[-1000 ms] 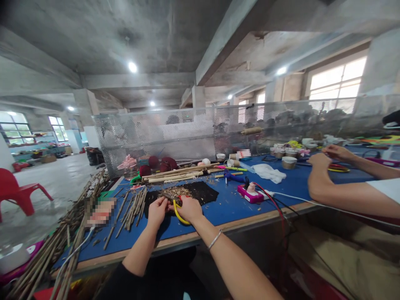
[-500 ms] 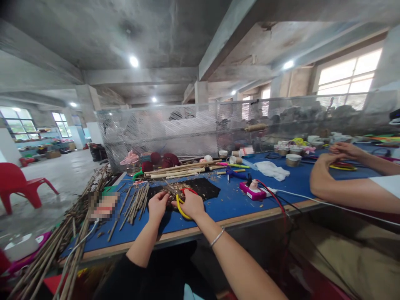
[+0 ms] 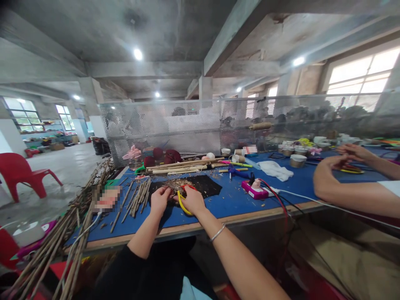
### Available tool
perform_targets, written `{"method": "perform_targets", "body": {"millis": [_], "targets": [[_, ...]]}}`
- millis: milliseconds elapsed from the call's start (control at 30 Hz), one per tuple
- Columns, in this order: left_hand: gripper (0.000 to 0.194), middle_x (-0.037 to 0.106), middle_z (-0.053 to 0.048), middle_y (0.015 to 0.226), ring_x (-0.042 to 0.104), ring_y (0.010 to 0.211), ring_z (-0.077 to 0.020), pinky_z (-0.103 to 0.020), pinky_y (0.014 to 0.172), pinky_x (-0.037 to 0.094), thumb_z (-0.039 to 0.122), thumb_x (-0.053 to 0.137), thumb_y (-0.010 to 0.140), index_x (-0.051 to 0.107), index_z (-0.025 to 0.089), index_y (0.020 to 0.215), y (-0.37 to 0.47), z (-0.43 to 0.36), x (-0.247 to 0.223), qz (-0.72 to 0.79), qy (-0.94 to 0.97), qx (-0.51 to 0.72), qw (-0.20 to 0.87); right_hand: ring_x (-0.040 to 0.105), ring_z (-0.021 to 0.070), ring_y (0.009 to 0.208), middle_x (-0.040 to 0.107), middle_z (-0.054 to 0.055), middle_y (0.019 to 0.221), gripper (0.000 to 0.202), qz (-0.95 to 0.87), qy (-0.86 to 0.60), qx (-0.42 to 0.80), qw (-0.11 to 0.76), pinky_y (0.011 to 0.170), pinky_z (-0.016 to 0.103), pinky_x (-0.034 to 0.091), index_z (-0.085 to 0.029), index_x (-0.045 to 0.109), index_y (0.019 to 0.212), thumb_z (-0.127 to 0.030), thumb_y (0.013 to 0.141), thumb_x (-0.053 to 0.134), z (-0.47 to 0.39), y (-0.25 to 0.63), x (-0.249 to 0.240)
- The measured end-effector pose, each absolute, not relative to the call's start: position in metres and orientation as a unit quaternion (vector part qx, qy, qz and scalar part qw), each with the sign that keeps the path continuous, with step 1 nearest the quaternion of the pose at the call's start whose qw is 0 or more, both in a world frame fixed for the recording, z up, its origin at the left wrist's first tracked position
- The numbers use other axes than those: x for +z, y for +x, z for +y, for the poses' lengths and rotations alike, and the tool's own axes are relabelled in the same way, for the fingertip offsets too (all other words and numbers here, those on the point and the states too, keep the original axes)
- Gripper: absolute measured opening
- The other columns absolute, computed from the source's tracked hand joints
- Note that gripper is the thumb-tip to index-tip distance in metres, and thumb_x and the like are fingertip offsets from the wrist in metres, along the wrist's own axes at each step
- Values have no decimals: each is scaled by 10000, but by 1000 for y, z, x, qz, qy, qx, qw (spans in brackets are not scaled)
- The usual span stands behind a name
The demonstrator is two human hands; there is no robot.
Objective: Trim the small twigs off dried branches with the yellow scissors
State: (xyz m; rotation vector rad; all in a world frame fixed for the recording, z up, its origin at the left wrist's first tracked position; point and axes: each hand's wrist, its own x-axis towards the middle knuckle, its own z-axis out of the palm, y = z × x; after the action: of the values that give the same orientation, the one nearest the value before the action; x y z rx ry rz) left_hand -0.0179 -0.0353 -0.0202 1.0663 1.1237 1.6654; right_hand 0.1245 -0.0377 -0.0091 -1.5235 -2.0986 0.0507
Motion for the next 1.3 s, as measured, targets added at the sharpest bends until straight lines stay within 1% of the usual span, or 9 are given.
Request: {"method": "perform_targets", "body": {"millis": [100,167,333,467,700,800,967,1133,1300], "targets": [[263,645,-60,681,579,592,-113,-208,547,455,281,668,603,653,105,799,-16,-38,-17,415,396,661,483,577,181,801,626,43,875,396,-785,-553,18,279,636,238,342,-200,522,947,-545,757,479,-36,125,-11],[261,637,-52,651,568,567,-105,-201,530,445,267,690,576,654,104,776,-15,-38,-16,418,385,658,495,572,182,809,623,48,884,409,-787,-545,16,288,653,241,342,-200,520,951,-552,747,488,-36,126,-12],[263,628,-31,621,550,531,-100,-203,514,436,258,710,526,656,106,733,-17,-37,-18,422,378,673,474,550,205,854,605,67,891,488,-790,-533,4,304,721,263,346,-180,531,928,-584,658,572,-34,125,-13],[266,633,-34,609,559,537,-116,-217,522,439,250,715,501,665,105,718,-17,-36,-19,433,397,666,461,539,209,887,594,66,935,501,-795,-515,-7,321,752,267,349,-175,525,942,-569,642,596,-34,125,-12],[234,606,-14,553,525,490,-97,-193,482,400,294,662,566,665,108,707,-17,-35,-21,443,438,655,428,583,196,816,628,45,856,430,-786,-562,27,258,650,247,348,-199,518,926,-576,721,502,-35,125,-7],[250,586,-3,520,500,463,-88,-185,459,373,321,630,610,669,103,725,-19,-35,-22,468,463,645,387,594,208,807,640,56,847,449,-783,-578,16,230,635,256,351,-205,526,909,-611,731,459,-35,125,-7],[270,620,-24,570,527,492,-102,-199,493,398,315,620,627,678,107,787,-22,-33,-26,508,467,640,338,603,215,803,645,75,860,489,-777,-598,8,198,633,256,369,-196,550,896,-641,731,431,-36,123,-5],[230,606,-20,537,528,474,-106,-205,481,405,298,605,646,672,111,764,-22,-31,-28,512,465,635,343,608,221,776,647,81,839,523,-778,-600,5,186,623,264,384,-197,561,896,-667,719,417,-34,124,-5],[223,625,-31,579,550,490,-113,-219,499,435,285,611,652,661,111,782,-20,-30,-27,509,453,637,362,611,224,748,643,71,808,528,-794,-584,2,169,600,268,393,-211,575,855,-689,707,405,-26,131,0]]}}
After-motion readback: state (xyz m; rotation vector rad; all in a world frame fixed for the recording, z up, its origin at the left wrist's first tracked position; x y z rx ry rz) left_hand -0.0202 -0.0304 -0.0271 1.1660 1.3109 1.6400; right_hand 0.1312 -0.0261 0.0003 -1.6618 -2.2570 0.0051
